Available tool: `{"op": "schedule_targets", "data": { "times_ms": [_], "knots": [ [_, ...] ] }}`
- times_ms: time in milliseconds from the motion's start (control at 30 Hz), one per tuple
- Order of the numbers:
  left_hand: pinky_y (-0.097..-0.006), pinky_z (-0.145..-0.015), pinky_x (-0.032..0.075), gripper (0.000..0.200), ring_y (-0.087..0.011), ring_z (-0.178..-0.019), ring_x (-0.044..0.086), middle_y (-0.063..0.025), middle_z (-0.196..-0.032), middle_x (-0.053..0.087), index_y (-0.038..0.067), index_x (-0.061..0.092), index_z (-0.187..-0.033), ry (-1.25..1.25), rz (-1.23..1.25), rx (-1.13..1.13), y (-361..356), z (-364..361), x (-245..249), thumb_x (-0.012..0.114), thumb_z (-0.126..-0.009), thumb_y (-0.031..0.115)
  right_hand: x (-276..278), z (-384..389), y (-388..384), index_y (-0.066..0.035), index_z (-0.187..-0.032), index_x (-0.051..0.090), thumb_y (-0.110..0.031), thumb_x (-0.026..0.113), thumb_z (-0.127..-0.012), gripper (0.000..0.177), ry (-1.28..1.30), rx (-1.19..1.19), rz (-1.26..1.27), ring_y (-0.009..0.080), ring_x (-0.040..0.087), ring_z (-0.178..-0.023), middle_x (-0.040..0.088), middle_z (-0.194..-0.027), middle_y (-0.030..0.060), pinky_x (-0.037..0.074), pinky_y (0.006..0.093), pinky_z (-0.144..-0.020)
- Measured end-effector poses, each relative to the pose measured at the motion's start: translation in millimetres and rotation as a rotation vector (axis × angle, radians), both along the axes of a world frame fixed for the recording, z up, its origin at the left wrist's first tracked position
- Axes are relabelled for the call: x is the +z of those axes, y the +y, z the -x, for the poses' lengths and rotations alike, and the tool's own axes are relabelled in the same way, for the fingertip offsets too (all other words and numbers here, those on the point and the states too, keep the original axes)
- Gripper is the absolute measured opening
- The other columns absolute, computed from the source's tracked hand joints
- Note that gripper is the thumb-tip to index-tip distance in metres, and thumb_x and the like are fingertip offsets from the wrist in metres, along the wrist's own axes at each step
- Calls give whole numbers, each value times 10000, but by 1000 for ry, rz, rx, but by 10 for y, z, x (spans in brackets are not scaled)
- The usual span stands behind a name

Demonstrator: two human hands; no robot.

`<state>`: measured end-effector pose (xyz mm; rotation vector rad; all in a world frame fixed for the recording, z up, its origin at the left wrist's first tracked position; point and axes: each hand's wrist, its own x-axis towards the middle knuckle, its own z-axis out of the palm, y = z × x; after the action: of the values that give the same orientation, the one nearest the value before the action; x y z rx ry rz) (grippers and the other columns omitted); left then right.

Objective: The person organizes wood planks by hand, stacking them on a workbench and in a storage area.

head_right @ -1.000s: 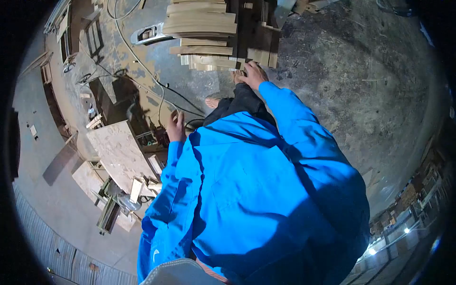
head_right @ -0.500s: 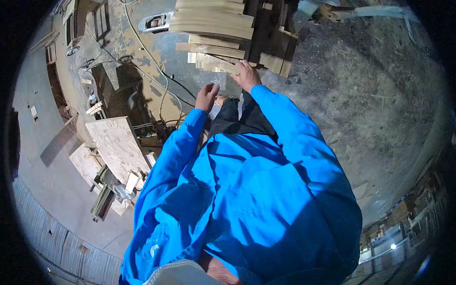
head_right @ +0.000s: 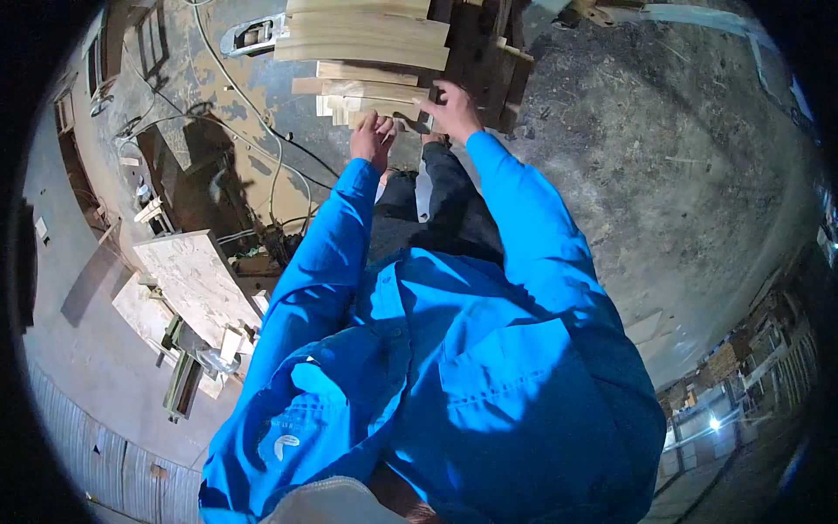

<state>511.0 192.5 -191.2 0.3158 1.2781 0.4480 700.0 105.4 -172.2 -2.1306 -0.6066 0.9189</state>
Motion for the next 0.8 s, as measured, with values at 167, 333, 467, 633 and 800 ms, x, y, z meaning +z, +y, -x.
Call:
{"op": "schedule_targets", "data": {
  "times_ms": [167,333,467,633,800],
  "knots": [
    [-350,-762,502,158,-127,-773,584,35,-816,527,163,544,-974,25,19,53,-12,-29,31,602,-1056,285,-573,-22,113,123,-1184,645,-466,834,-829,713,12,269,49,435,695,-1105,695,-1169,343,545,467,-942],
    [-372,-776,520,170,-156,-795,608,18,-850,552,152,540,-1031,25,54,95,-1,79,-18,585,-1068,312,-377,262,20,59,-1058,654,-444,767,-918,535,17,289,-65,441,680,-1036,678,-1083,320,519,490,-880],
    [-380,-766,528,174,-161,-799,617,18,-870,564,150,542,-1067,132,58,132,-51,100,26,576,-1069,321,-301,375,-72,29,-1117,663,-438,775,-920,519,139,288,-1,417,674,-1061,691,-1110,276,524,477,-886],
    [-380,-755,530,167,-148,-819,622,26,-905,581,179,544,-1103,142,77,107,-68,89,-29,577,-1065,338,-253,291,91,11,-1323,624,-454,833,-860,689,11,228,14,355,669,-1062,649,-1171,213,552,464,-908],
    [-382,-786,523,219,-141,-856,620,35,-905,580,185,534,-1114,163,55,81,-133,63,-11,593,-1056,388,-178,325,78,6,-1377,587,-470,802,-887,717,-11,295,49,381,652,-1104,645,-1191,237,543,478,-926]
  ]
}}
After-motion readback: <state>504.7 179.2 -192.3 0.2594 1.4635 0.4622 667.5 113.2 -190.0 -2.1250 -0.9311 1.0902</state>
